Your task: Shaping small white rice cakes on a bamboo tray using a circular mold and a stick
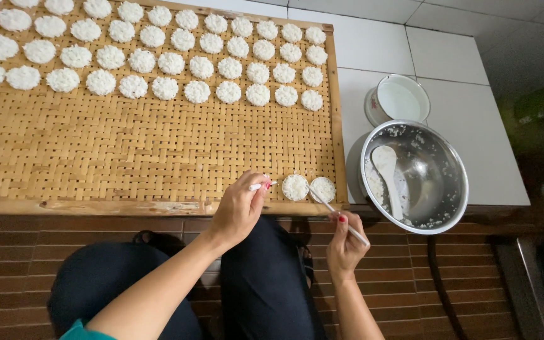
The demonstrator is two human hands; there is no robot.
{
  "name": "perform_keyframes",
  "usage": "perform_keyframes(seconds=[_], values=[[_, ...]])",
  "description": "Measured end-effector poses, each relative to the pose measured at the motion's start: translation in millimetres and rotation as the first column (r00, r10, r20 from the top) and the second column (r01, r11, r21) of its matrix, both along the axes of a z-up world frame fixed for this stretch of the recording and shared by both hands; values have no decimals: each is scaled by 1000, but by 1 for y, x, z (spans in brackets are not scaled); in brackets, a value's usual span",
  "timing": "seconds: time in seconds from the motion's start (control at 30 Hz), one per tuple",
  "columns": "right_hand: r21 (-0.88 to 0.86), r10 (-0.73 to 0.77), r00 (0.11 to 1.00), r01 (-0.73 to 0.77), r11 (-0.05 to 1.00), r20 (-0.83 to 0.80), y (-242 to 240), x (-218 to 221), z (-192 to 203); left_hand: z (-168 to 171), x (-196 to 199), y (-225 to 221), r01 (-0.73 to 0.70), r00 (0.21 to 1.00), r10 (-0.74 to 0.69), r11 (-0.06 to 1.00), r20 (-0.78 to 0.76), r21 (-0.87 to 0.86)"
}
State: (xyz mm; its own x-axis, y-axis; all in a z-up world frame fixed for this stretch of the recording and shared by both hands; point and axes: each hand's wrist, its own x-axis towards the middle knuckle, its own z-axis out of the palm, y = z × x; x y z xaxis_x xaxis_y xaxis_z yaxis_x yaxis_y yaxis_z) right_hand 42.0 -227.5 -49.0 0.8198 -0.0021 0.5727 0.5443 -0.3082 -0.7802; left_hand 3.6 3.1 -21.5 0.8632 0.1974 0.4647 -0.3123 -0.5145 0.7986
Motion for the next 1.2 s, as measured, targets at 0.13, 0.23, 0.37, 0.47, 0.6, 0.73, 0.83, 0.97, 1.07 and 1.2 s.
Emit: perform_keyframes(seconds=[0.13, 0.23, 0.37, 0.47, 0.6, 0.73, 0.83, 0.97, 1.07, 1.2], values=[[-11, -1, 1000, 1, 1000, -1, 3, 4, -2, 5, 0, 1, 4, 1000, -4, 1000, 7, 0], [-39, -7, 1000, 8, 999, 12, 5, 6, 2, 1, 3, 0, -3, 1000, 3, 1000, 2, -11], [-27, 8, 1000, -7, 1000, 30, 8, 9, 0, -5, 4, 0, 0, 1000, 1, 1000, 7, -9], [-34, 18, 999, -17, 999, 34, 10, 8, 4, 1, 2, -1, -3, 1000, 3, 1000, 8, 3], [-52, 14, 999, -12, 999, 50, 8, 6, 8, 7, 2, -1, -18, 1000, 18, 1000, 13, 9], [-49, 34, 998, -32, 998, 56, 7, 5, -3, 10, 1, -1, -7, 1000, 7, 1000, 3, -9], [-24, 88, 995, -87, 996, 46, 13, 9, -4, 11, 2, -1, 6, 1000, -6, 1000, -7, -29], [-12, 103, 993, -102, 995, 65, 15, 11, 0, 16, 2, 0, 19, 1000, -18, 999, 2, -33], [7, 100, 992, -101, 995, 71, 16, 10, 4, 17, 0, 0, 23, 1000, -23, 999, -6, -35], [-12, 121, 992, -121, 993, 34, 16, 23, -23, 10, 1, 0, 19, 1000, -19, 1000, -6, -24]])
